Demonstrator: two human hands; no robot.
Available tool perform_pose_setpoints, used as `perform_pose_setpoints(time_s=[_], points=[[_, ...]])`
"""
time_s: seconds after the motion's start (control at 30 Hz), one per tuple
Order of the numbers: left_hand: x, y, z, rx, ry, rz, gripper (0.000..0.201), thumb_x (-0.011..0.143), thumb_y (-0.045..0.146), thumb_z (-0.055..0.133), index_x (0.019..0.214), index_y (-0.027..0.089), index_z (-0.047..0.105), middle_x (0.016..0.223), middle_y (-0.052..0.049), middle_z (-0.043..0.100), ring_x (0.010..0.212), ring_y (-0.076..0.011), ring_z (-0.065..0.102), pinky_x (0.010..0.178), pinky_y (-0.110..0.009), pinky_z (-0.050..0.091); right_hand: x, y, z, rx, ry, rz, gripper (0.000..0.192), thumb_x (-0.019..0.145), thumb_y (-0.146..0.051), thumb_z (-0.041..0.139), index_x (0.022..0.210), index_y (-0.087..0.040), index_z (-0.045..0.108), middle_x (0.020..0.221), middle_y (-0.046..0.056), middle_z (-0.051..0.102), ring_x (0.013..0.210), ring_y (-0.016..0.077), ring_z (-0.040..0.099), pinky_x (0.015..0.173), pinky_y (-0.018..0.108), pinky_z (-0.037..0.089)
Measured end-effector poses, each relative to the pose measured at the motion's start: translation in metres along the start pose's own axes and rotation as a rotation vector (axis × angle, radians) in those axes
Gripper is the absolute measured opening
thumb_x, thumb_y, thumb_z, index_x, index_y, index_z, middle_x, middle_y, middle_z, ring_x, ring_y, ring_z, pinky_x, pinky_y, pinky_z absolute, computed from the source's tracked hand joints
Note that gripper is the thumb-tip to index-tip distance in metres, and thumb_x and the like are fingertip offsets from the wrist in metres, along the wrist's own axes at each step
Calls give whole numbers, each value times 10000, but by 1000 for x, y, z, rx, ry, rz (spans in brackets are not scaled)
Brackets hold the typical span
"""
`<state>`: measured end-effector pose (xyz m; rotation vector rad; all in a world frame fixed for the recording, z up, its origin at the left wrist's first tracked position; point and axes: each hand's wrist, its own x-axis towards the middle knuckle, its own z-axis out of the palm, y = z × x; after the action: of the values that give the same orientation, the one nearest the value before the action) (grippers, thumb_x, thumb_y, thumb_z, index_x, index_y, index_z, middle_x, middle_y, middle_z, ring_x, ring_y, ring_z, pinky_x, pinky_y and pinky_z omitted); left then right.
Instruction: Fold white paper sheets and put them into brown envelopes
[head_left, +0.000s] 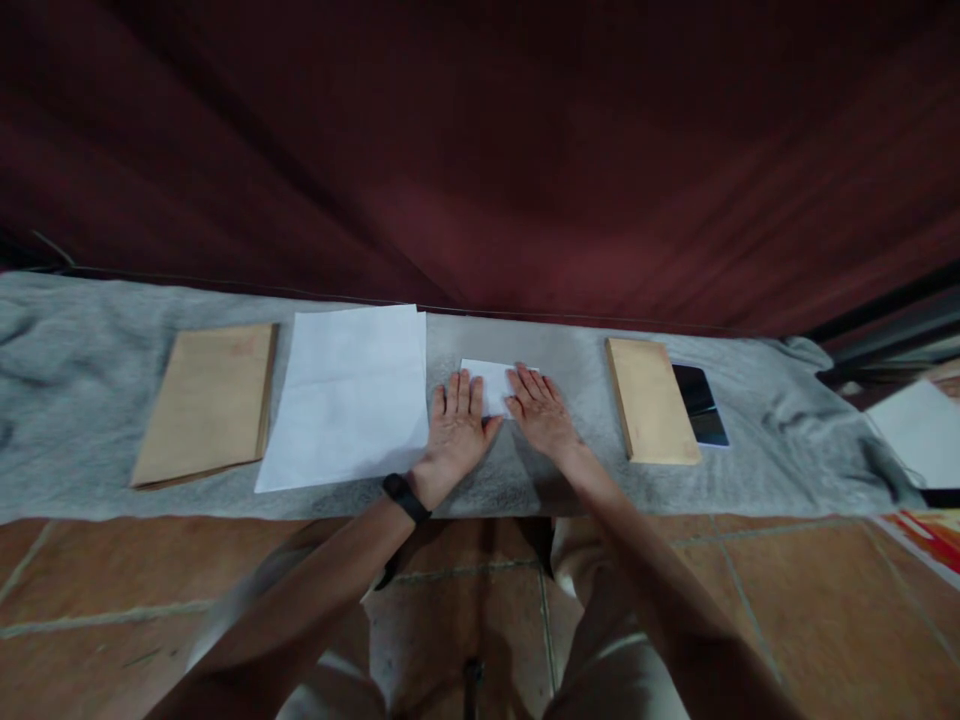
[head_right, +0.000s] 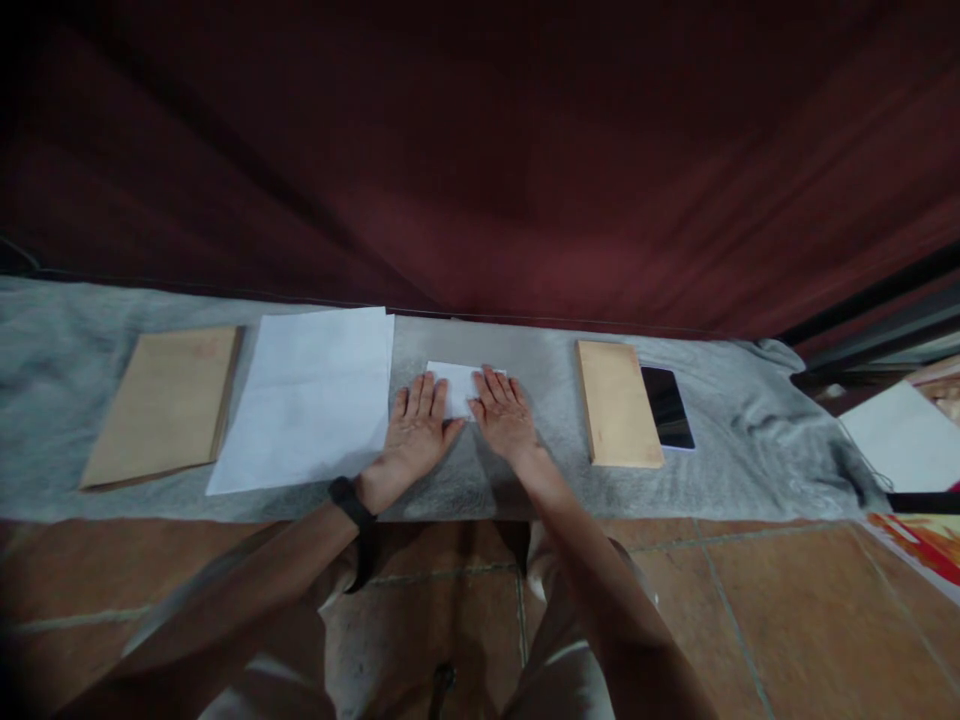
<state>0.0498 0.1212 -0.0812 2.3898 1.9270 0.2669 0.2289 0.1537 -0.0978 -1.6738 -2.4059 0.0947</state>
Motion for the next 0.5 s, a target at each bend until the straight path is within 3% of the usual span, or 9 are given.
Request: perform_pose_setpoints(time_s=[0.33, 0.5], points=[[-1, 3, -4, -5, -36, 1, 709, 1014, 472, 429, 1585, 66, 319, 1668, -239, 244, 1561, -379, 205, 1250, -581, 170, -4, 20, -3, -19, -18, 93, 584, 1084, -398, 288, 1599, -128, 340, 1675, 121, 293, 1538, 298, 292, 1249, 515, 228], [-2, 3, -4, 6, -33, 0, 711, 1015, 470, 432, 1585, 61, 318, 1665, -250, 240, 1556, -389, 217, 1245, -582, 184, -6, 28, -8, -42, 46, 158, 574, 1077, -371, 300, 1568, -88, 393, 1649, 169, 337, 1525, 333, 315, 1238, 570, 233]])
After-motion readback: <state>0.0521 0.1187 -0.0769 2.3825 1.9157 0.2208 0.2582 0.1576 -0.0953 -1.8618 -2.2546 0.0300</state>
